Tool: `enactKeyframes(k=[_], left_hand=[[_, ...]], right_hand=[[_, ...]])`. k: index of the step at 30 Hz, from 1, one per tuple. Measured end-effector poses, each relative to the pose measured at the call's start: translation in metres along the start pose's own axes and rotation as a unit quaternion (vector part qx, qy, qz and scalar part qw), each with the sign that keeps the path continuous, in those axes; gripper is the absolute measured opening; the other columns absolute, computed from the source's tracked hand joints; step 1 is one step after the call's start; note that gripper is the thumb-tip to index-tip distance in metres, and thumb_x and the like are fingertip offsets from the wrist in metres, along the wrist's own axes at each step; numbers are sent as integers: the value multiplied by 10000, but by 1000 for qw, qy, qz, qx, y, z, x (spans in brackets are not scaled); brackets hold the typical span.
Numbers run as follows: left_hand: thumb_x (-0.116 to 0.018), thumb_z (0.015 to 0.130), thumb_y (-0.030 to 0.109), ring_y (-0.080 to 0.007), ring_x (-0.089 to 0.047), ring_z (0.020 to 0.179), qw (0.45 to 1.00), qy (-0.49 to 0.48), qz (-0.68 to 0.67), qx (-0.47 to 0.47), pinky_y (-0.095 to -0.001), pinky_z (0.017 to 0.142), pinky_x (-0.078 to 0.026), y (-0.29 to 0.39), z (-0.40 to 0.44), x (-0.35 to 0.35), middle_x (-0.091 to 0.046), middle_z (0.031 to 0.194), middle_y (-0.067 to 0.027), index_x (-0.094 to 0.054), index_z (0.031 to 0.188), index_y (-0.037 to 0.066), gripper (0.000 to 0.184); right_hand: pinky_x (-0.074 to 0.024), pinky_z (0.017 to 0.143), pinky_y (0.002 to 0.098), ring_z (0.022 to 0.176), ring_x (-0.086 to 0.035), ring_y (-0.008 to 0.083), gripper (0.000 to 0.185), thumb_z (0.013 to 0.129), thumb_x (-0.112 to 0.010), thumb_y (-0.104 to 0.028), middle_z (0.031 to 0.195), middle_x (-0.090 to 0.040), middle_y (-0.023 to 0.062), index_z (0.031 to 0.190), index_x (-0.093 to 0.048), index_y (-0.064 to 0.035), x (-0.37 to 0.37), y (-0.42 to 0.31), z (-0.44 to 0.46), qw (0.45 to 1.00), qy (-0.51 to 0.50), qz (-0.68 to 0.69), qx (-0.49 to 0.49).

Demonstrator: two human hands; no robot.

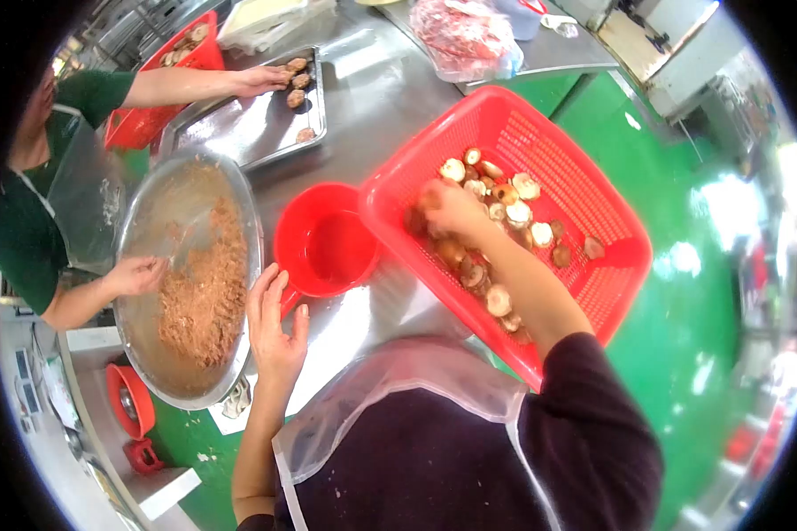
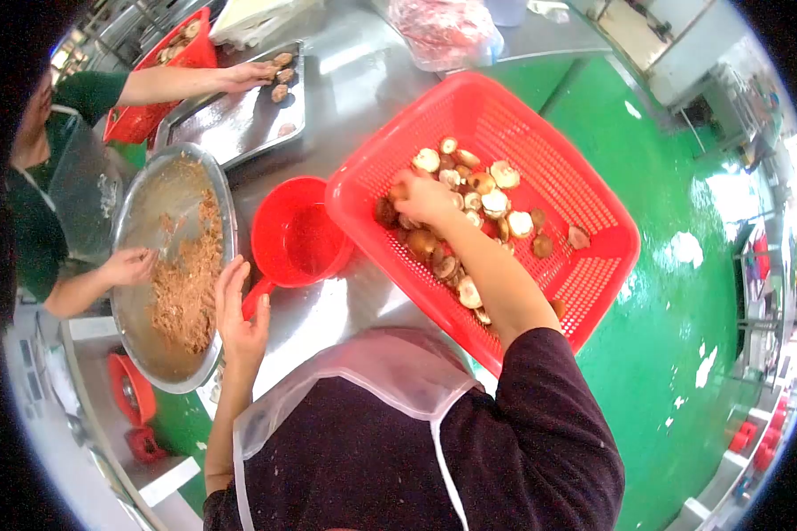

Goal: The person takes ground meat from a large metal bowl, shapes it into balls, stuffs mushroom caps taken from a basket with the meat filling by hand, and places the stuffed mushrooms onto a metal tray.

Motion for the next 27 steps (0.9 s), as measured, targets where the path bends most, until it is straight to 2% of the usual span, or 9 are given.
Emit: enactKeyframes(k=[1,6,9,13,17,20,21,22,27], left_hand=[[-587,779,14,-320,-465,1147,1000,-1,7,-5,-392,956,-398,-2,-2,1,-459,1247,-179,-499,1195,-4,426],[-580,778,4,-306,-488,1129,990,19,-114,80,-370,949,-403,-20,-16,3,-477,1232,-171,-509,1179,0,407],[-577,779,2,-298,-493,1126,985,15,-151,78,-363,952,-398,-20,-13,3,-488,1223,-169,-511,1179,1,405],[-576,789,26,-291,-496,1124,985,14,-162,64,-359,946,-402,-21,-15,8,-500,1215,-165,-519,1169,5,385],[-573,793,38,-295,-513,1104,986,7,-161,40,-360,934,-413,-22,-18,14,-520,1187,-166,-529,1156,4,367],[-570,794,36,-293,-529,1083,986,12,-164,29,-357,916,-429,-28,-26,23,-532,1167,-168,-534,1148,2,357],[-569,794,36,-292,-534,1075,985,18,-170,27,-355,909,-434,-31,-27,25,-536,1162,-169,-535,1145,1,354],[-558,797,20,-265,-548,1058,982,20,-183,42,-343,883,-452,-34,-28,28,-538,1164,-159,-537,1140,-2,344],[-476,915,137,-242,-549,1070,835,-42,-510,201,-334,864,-468,-60,-31,14,-513,1224,-148,-426,1255,11,366]], right_hand=[[-474,816,425,927,-588,326,364,712,-619,-201,1047,-579,186,1057,-564,-102,2,18,3,998,35,34,45],[-471,831,399,955,-567,319,377,732,-614,-174,1014,-586,182,1088,-559,-61,1,58,-2,941,-80,298,-138],[-468,840,391,1059,-527,292,400,738,-613,-175,1089,-560,158,1123,-546,-87,17,6,-19,993,65,53,82],[-466,875,435,1102,-497,319,474,731,-619,-151,1261,-448,89,1190,-502,-175,-3,-57,-53,968,-27,-227,107],[-481,847,426,1049,-534,337,431,767,-550,-69,1216,-491,84,1183,-494,-167,-29,-34,-35,964,27,-255,74],[-506,705,381,874,-612,332,317,824,-518,-89,998,-594,118,1138,-474,-88,-17,4,-17,994,67,-44,71],[-520,670,362,884,-614,294,293,877,-466,-119,1034,-588,112,1167,-462,-73,-10,1,-21,957,-13,290,7],[-534,635,344,893,-616,256,282,931,-415,-149,1069,-582,106,1196,-449,-58,-2,-2,-28,806,-37,584,-92],[-542,662,323,954,-608,265,362,979,-338,-298,1159,-547,122,1214,-424,-36,29,-155,-71,704,-91,703,34]])
Point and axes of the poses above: each hand's wrist, its own z-axis towards the middle knuckle, its own x-axis out of the back of the hand, y = z × x, the point moved 4 cm from there along z, towards the middle knuckle
